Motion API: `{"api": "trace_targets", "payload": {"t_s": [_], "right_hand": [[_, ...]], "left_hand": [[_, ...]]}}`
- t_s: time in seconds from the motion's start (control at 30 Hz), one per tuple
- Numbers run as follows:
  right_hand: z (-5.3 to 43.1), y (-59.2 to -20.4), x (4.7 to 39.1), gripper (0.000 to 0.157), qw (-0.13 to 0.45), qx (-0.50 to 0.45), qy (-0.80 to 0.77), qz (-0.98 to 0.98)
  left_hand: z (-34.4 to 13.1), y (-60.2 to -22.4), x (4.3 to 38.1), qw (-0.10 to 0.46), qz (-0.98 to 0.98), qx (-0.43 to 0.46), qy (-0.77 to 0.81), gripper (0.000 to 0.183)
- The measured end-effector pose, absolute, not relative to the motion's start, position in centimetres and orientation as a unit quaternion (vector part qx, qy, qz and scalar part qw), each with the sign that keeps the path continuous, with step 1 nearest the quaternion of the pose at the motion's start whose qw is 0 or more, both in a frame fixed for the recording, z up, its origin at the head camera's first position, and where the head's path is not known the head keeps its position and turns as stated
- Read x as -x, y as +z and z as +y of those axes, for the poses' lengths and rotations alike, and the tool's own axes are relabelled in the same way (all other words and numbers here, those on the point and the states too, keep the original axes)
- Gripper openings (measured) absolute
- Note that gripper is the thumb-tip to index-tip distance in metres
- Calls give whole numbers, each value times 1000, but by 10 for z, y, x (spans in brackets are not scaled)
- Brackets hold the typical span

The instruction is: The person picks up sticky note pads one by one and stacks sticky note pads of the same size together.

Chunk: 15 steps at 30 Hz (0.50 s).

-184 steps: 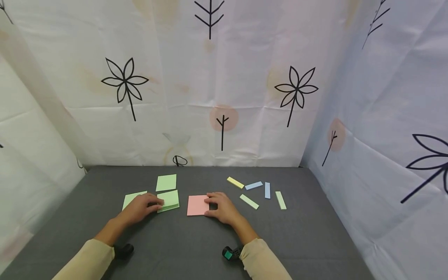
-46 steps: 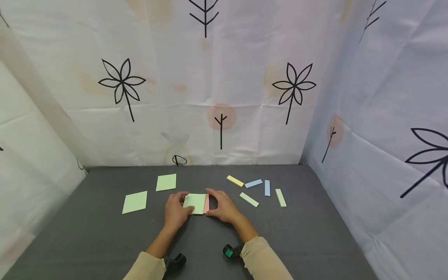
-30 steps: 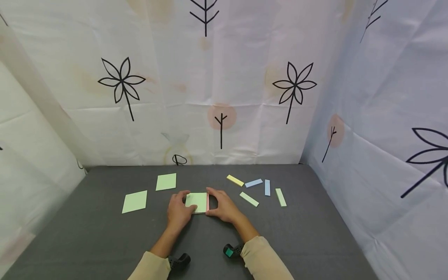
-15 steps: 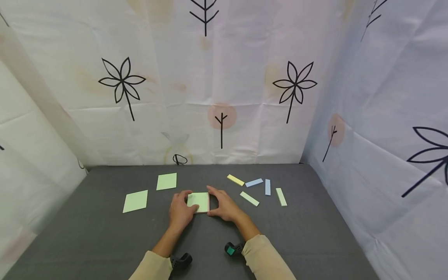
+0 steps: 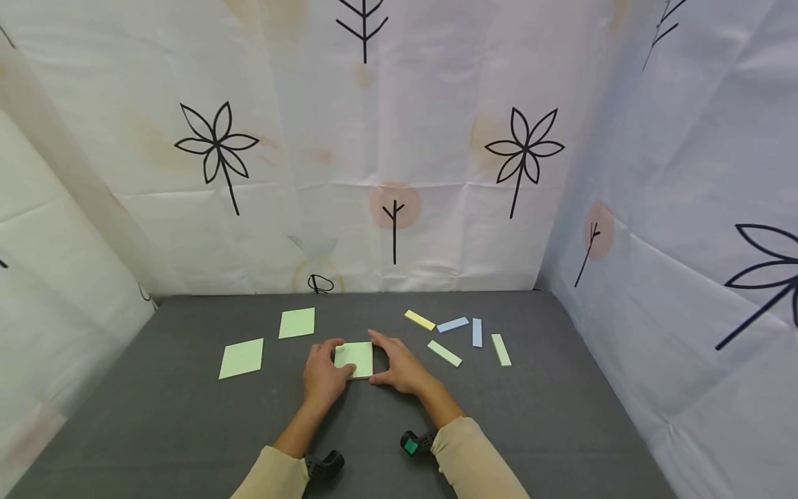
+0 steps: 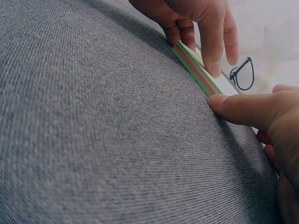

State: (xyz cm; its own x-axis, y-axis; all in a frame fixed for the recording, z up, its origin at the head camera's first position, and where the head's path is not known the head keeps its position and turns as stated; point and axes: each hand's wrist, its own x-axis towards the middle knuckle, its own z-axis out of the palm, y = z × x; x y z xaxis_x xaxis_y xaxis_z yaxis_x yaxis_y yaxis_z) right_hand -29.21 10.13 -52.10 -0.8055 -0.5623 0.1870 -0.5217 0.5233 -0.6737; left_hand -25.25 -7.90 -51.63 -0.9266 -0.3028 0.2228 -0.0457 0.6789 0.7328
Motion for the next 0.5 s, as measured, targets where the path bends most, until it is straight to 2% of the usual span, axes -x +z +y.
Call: {"api": "trace_targets", "payload": {"t_s": [0.13,0.5], "right_hand": [[101,-521,292,87,27,313,-363,877],[100,-524,290,60,-15,375,-331,866]], "left_hand": [[-79,-517,253,161,-902,-98,-388,50],[-79,-517,253,159,-905,-97,-383,50]]}}
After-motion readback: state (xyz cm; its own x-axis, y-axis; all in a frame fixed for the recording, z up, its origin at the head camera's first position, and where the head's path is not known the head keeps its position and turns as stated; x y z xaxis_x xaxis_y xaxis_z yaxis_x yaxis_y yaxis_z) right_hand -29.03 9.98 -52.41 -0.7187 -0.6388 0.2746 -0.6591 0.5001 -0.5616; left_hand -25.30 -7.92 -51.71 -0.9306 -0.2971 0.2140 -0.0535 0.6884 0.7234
